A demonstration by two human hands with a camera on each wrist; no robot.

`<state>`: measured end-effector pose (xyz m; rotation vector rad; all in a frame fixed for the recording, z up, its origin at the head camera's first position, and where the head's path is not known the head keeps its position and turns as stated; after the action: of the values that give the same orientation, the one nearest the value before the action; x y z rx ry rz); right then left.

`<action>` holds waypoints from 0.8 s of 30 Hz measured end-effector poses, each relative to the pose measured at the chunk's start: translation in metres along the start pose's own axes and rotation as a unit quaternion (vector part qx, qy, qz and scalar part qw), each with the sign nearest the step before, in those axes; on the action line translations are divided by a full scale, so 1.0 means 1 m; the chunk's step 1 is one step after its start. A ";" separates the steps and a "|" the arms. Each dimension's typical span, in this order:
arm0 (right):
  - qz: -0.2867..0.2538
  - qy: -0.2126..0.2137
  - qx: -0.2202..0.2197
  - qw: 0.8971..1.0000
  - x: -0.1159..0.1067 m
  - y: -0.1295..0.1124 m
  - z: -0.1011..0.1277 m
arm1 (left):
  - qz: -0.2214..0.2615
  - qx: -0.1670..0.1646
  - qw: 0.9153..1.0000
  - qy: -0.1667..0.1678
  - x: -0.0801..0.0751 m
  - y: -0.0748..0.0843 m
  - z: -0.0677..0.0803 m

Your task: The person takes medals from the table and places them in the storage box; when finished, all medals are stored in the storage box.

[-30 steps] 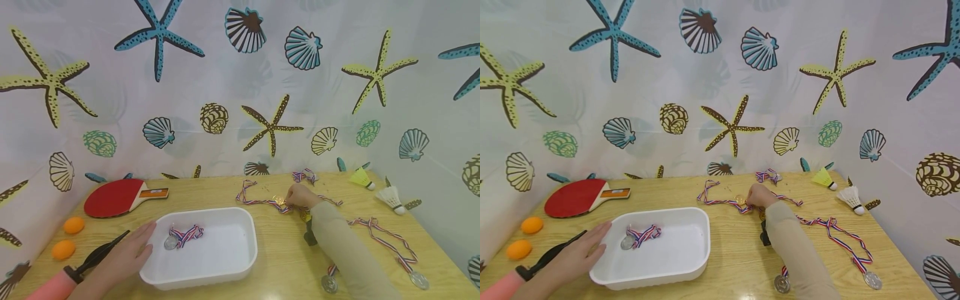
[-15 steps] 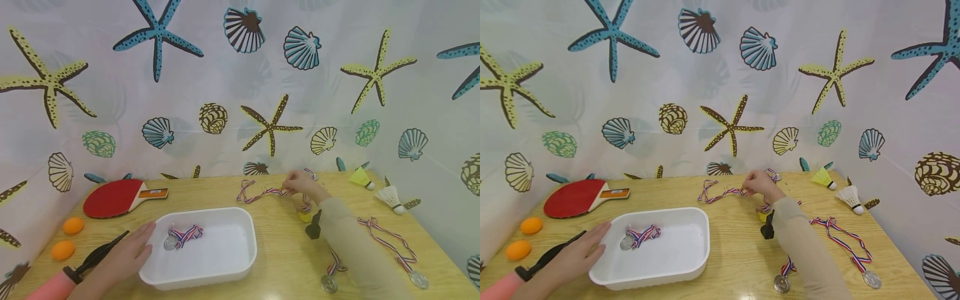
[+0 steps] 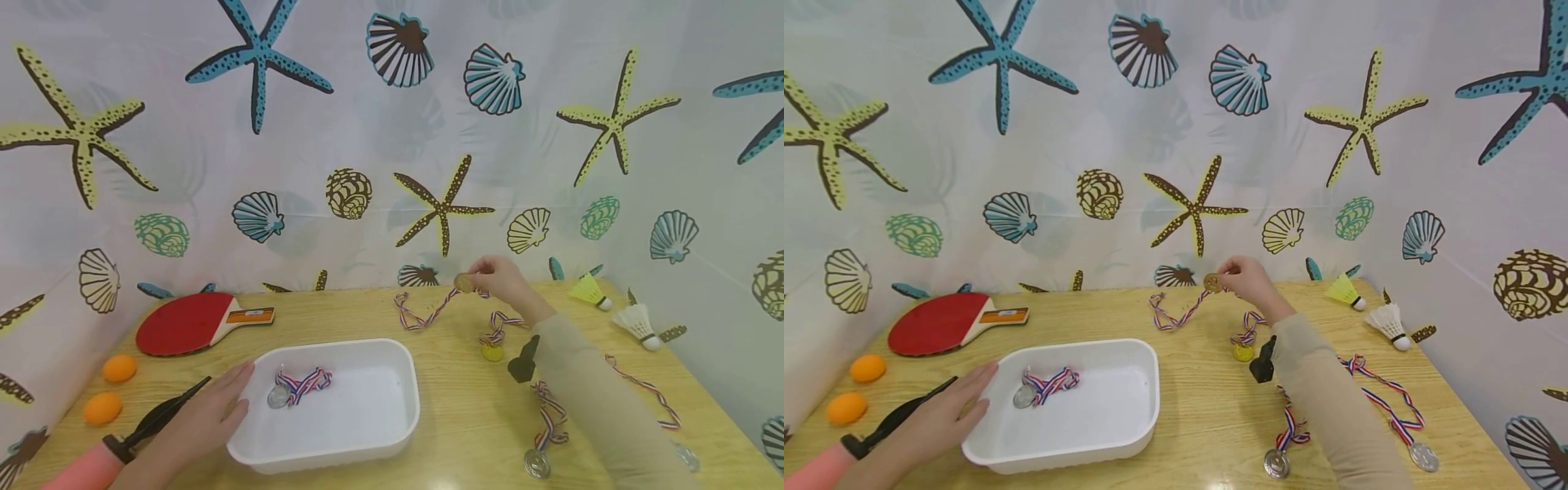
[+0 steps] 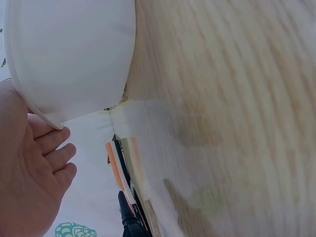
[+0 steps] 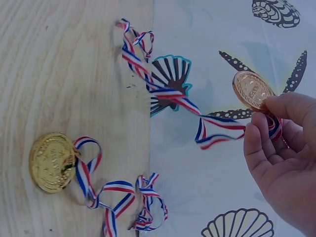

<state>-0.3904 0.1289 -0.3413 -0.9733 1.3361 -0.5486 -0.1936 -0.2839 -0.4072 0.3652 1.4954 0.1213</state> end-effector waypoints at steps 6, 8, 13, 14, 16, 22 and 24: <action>0.030 0.007 0.009 0.999 -0.014 -0.018 0.002 | 0.000 0.000 1.000 -0.001 0.000 0.000 0.000; 0.030 0.005 0.015 0.999 -0.018 -0.022 0.002 | -0.001 0.001 1.000 0.000 0.000 0.000 0.000; 0.021 -0.006 0.018 1.000 -0.023 -0.034 0.003 | 0.000 0.002 1.000 0.001 0.000 0.000 0.000; 0.021 -0.007 0.015 1.000 -0.024 -0.037 0.003 | 0.000 0.002 1.000 0.001 0.000 0.000 0.000; 0.015 -0.008 0.012 1.000 -0.026 -0.043 0.004 | 0.000 0.005 1.000 0.004 0.000 0.000 0.000; 0.024 -0.003 -0.018 1.000 -0.029 -0.069 0.010 | 0.000 0.011 1.000 0.005 0.000 0.000 0.000; 0.027 0.000 -0.035 0.999 -0.030 -0.078 0.011 | 0.002 0.011 1.000 0.004 0.000 0.000 0.000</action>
<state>-0.3704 0.1157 -0.2600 -0.9909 1.3853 -0.4649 -0.1932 -0.2836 -0.4071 0.3850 1.5055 0.1098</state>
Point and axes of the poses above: each hand's wrist, its own z-axis away from the middle knuckle, its own x-axis out of the palm, y = z × x, the point moved 6 cm from there along -z, towards the middle knuckle, and after that the axes turned 2 degrees about -z, right-handed, at the moved point
